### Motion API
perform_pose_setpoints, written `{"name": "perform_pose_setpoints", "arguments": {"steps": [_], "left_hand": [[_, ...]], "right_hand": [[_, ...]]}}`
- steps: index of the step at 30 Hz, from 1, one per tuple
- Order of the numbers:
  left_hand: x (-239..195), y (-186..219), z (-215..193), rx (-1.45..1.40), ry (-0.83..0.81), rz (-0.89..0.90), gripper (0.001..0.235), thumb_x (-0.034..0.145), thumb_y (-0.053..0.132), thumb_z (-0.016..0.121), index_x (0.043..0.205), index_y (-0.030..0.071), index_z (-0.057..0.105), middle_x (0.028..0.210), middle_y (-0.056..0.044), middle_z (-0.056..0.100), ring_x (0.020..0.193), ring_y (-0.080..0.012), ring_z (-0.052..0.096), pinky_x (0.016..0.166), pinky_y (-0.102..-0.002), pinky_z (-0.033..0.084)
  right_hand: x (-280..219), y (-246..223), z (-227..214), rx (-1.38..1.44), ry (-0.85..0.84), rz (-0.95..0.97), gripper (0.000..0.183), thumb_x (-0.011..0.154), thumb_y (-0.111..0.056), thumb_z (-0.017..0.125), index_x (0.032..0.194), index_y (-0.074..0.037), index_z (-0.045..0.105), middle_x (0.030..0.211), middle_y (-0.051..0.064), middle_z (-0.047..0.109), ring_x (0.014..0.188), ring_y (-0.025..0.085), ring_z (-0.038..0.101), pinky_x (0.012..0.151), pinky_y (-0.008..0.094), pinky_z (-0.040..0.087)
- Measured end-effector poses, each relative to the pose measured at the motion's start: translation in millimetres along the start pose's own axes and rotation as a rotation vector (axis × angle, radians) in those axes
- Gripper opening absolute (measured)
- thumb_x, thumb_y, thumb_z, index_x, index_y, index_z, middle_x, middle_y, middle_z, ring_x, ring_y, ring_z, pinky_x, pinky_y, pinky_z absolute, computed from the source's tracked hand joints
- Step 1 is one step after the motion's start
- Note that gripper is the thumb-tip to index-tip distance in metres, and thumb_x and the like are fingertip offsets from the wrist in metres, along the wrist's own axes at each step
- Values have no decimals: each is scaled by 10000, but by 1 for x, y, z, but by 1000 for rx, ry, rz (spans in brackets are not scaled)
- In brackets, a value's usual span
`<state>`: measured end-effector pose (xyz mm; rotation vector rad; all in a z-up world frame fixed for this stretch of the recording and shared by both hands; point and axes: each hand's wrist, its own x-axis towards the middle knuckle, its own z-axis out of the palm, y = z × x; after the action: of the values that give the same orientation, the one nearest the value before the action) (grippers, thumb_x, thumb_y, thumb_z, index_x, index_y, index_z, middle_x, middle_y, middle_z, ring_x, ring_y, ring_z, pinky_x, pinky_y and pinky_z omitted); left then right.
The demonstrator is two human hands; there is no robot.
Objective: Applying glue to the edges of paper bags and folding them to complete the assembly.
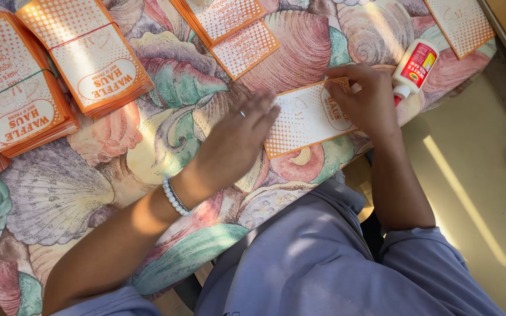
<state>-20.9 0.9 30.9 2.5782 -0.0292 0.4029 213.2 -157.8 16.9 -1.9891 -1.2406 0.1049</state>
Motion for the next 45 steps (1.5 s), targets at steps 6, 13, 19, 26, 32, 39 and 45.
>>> {"name": "perform_pose_setpoints", "arguments": {"steps": [6,13,19,26,32,39,45], "left_hand": [[-1,-11,10,182,-342,-48,508,1107,246,318,1549,21,433,1626,-235,374,1527,-409,286,1218,-640,99],[-2,-16,2,197,-305,-12,503,1102,279,323,1514,50,500,1561,-256,452,1478,-434,381,1198,-682,125],[-4,-29,2,195,-338,3,474,1095,320,347,1466,97,540,1547,-203,465,1440,-385,460,1189,-678,189],[-7,-36,8,279,-194,121,460,1056,314,439,1436,78,548,1549,-198,488,1331,-317,562,1177,-614,275],[-8,-36,11,309,-182,147,484,1047,303,423,1436,44,548,1526,-225,510,1378,-326,525,1182,-612,282],[-6,-34,3,381,-155,199,437,1019,275,476,1386,70,596,1499,-229,540,981,-312,720,1142,-596,337],[-6,-4,10,396,-92,125,517,965,312,543,1425,77,570,1478,-306,513,1252,-416,574,1075,-564,411]], "right_hand": [[-7,-5,28,-398,69,-466,185,874,61,719,1024,7,814,1227,225,707,1164,406,672,938,473,549],[-11,-4,51,-429,-99,-609,253,963,-7,555,1079,5,780,1106,118,696,1099,298,701,926,363,583],[1,20,7,-544,-103,-557,242,926,24,586,1008,-28,807,1075,111,726,1035,303,734,824,361,604],[5,45,-20,-621,-140,-410,266,986,56,582,1066,4,831,1082,109,776,962,273,693,770,390,596],[-5,-11,26,-290,-161,-493,354,867,140,498,1139,135,723,1182,228,695,1057,368,673,938,440,573],[-11,-29,35,-429,-224,-412,419,847,163,443,1186,149,689,1228,230,690,1128,349,653,686,413,642],[-20,22,-18,-544,-86,-252,175,996,53,586,1026,19,755,1034,149,674,995,375,620,771,463,536]]}}
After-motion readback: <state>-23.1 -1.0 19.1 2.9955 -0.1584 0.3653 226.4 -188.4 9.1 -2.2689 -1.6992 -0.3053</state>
